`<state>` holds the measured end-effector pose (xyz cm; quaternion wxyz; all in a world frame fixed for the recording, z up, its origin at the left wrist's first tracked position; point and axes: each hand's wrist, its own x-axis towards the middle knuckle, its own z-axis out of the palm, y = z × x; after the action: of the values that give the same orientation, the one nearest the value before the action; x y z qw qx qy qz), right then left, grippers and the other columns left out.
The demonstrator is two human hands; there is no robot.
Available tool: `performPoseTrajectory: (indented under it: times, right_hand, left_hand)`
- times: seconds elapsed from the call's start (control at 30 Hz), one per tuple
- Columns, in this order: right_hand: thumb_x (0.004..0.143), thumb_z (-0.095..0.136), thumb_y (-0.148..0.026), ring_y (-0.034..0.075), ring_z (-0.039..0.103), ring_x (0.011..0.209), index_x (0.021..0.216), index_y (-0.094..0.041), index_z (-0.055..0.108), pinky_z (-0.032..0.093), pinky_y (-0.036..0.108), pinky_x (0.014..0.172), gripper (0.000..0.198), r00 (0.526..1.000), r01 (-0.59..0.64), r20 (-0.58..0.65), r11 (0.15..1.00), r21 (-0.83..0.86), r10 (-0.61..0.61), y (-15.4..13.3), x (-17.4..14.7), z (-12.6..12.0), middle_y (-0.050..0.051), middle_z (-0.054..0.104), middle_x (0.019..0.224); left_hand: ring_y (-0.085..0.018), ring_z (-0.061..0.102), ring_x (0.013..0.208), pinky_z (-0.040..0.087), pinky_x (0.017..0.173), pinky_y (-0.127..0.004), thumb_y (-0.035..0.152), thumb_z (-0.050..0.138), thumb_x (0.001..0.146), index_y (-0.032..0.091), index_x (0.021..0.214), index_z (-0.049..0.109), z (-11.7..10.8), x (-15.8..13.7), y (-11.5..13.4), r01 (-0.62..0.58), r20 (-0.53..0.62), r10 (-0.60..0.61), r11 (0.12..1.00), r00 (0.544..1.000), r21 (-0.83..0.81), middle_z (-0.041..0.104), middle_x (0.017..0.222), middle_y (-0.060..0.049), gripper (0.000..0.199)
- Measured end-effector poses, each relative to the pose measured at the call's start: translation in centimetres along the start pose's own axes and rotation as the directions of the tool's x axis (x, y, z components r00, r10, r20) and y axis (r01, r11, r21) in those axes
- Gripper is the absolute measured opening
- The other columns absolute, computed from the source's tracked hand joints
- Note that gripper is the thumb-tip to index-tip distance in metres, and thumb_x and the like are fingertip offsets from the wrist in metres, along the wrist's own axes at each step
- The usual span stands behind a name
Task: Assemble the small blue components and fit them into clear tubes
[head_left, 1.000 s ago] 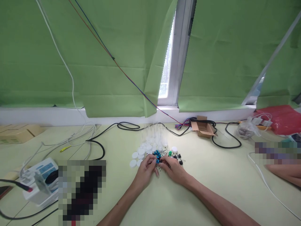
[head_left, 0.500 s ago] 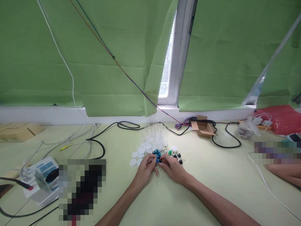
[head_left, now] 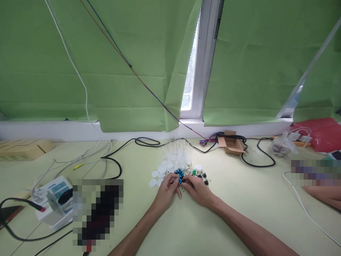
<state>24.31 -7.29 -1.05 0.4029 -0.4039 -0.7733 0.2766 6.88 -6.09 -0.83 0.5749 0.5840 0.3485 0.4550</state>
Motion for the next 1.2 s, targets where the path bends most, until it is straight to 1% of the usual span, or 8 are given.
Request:
performPoseTrajectory:
  times: [0.17,0.3,0.53,0.67,0.8,0.97,1.2]
  right_hand:
    - [0.095,0.049,-0.028,0.015,0.058,0.070,0.096,-0.019,0.058,0.045,0.026,0.067,0.012,1.000,0.006,0.000,1.000,-0.009,-0.006,0.03,-0.01,0.02,0.001,0.062,0.077]
    - [0.095,0.049,-0.028,0.015,0.058,0.070,0.095,-0.019,0.058,0.045,0.026,0.068,0.013,1.000,0.016,-0.005,1.000,-0.024,-0.016,-0.02,-0.01,0.03,0.001,0.062,0.077]
    - [0.095,0.050,-0.028,0.015,0.059,0.071,0.095,-0.020,0.059,0.045,0.026,0.069,0.012,1.000,0.005,-0.011,1.000,-0.011,-0.005,0.02,0.00,-0.06,0.001,0.062,0.077]
    - [0.094,0.050,-0.030,0.015,0.058,0.070,0.099,-0.019,0.057,0.045,0.026,0.066,0.014,1.000,0.005,-0.009,1.000,-0.011,-0.006,0.23,-0.05,-0.07,0.001,0.061,0.076]
    - [0.094,0.051,-0.031,0.014,0.055,0.067,0.105,-0.019,0.052,0.045,0.025,0.063,0.016,1.000,0.011,-0.007,1.000,0.004,-0.010,0.37,-0.11,0.03,0.000,0.060,0.076]
    - [0.095,0.050,-0.031,0.014,0.054,0.067,0.102,-0.019,0.051,0.043,0.025,0.063,0.014,1.000,0.019,-0.018,1.000,0.014,-0.018,0.36,-0.13,0.15,0.000,0.059,0.075]
    - [0.096,0.048,-0.032,0.015,0.056,0.068,0.098,-0.019,0.055,0.044,0.026,0.065,0.015,1.000,0.012,-0.012,1.000,0.000,-0.012,0.13,-0.07,0.13,0.001,0.060,0.076]
  left_hand:
    - [-0.010,0.059,0.046,0.047,0.051,-0.025,0.042,0.057,0.086,0.018,0.090,0.054,0.05,-0.05,0.08,-0.009,0.001,0.009,1.000,1.000,-0.017,0.056,0.072,0.004,0.025]
    - [-0.010,0.059,0.046,0.047,0.052,-0.025,0.042,0.057,0.087,0.018,0.091,0.054,0.06,-0.10,0.20,-0.005,-0.003,0.005,1.000,1.000,-0.001,0.056,0.072,0.004,0.024]
    - [-0.011,0.059,0.045,0.047,0.050,-0.025,0.041,0.059,0.086,0.018,0.089,0.054,0.19,0.02,0.21,-0.006,0.006,0.006,1.000,1.000,-0.017,0.056,0.066,0.004,0.023]
    - [-0.011,0.059,0.045,0.048,0.051,-0.025,0.041,0.059,0.085,0.018,0.090,0.054,0.25,0.08,0.14,-0.007,0.006,0.007,1.000,1.000,-0.031,0.056,0.065,0.005,0.024]
    - [-0.011,0.059,0.045,0.048,0.051,-0.026,0.042,0.060,0.084,0.018,0.089,0.055,0.29,0.02,0.29,0.004,-0.001,-0.004,0.999,1.000,-0.033,0.056,0.066,0.004,0.025]
    - [-0.011,0.059,0.045,0.046,0.050,-0.025,0.044,0.060,0.084,0.018,0.088,0.055,0.35,-0.10,0.57,0.004,-0.019,-0.004,1.000,1.000,-0.015,0.057,0.070,0.004,0.027]
    - [-0.011,0.058,0.046,0.045,0.052,-0.025,0.044,0.059,0.085,0.018,0.089,0.055,0.24,-0.10,0.51,-0.002,-0.017,0.002,1.000,1.000,0.003,0.057,0.072,0.003,0.026]
